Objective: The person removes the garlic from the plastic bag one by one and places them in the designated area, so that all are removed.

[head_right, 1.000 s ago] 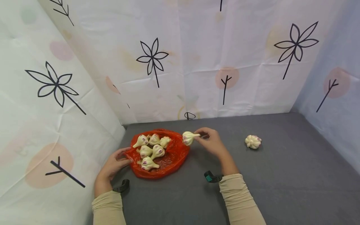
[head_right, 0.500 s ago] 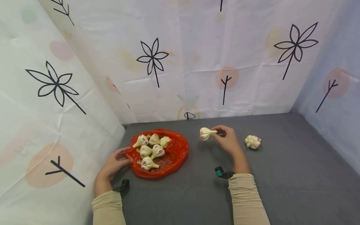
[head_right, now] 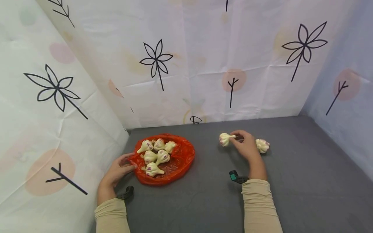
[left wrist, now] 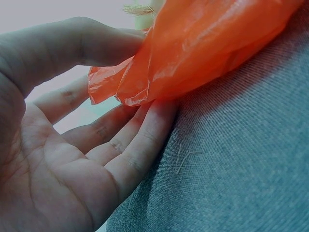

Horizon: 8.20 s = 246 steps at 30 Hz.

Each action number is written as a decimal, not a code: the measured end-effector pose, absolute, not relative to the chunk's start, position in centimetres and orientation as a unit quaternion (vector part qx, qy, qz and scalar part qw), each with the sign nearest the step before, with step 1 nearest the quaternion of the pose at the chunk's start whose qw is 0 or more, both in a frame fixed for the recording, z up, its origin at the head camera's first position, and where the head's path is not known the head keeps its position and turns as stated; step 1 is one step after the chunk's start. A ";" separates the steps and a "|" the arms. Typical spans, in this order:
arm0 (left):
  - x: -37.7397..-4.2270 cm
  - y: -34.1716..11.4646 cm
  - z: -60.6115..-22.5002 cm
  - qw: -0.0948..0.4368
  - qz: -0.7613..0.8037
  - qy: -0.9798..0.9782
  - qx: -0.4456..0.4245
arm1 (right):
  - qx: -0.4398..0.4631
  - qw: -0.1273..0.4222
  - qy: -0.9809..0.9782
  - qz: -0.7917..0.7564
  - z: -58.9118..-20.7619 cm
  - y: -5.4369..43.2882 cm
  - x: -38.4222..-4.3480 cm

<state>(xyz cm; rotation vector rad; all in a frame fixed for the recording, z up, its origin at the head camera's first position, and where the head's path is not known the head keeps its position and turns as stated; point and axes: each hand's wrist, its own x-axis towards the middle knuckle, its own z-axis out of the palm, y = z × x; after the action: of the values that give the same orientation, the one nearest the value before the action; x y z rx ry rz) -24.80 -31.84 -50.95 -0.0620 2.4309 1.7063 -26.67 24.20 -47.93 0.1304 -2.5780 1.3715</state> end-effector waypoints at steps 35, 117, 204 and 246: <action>-24.3 -31.6 -50.1 0.086 0.575 0.813 -0.024 | 0.023 0.100 -0.896 0.432 -49.1 24.6 -26.9; -24.6 -32.0 -50.6 0.088 0.576 0.812 -0.017 | 0.272 0.097 -0.831 0.475 -48.1 8.6 -26.6; -24.3 -32.0 -50.3 0.087 0.586 0.805 -0.014 | 0.363 0.077 -0.860 0.350 -47.7 -3.0 -23.8; -24.6 -31.9 -50.3 0.081 0.593 0.801 -0.013 | 0.188 0.112 -0.856 0.469 -48.1 14.3 -27.9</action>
<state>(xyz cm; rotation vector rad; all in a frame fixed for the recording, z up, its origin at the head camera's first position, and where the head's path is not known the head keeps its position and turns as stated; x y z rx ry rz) -24.59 -31.85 -50.32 -0.0389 2.3951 1.7713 -27.92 14.35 -48.14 0.5533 -2.5120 1.3759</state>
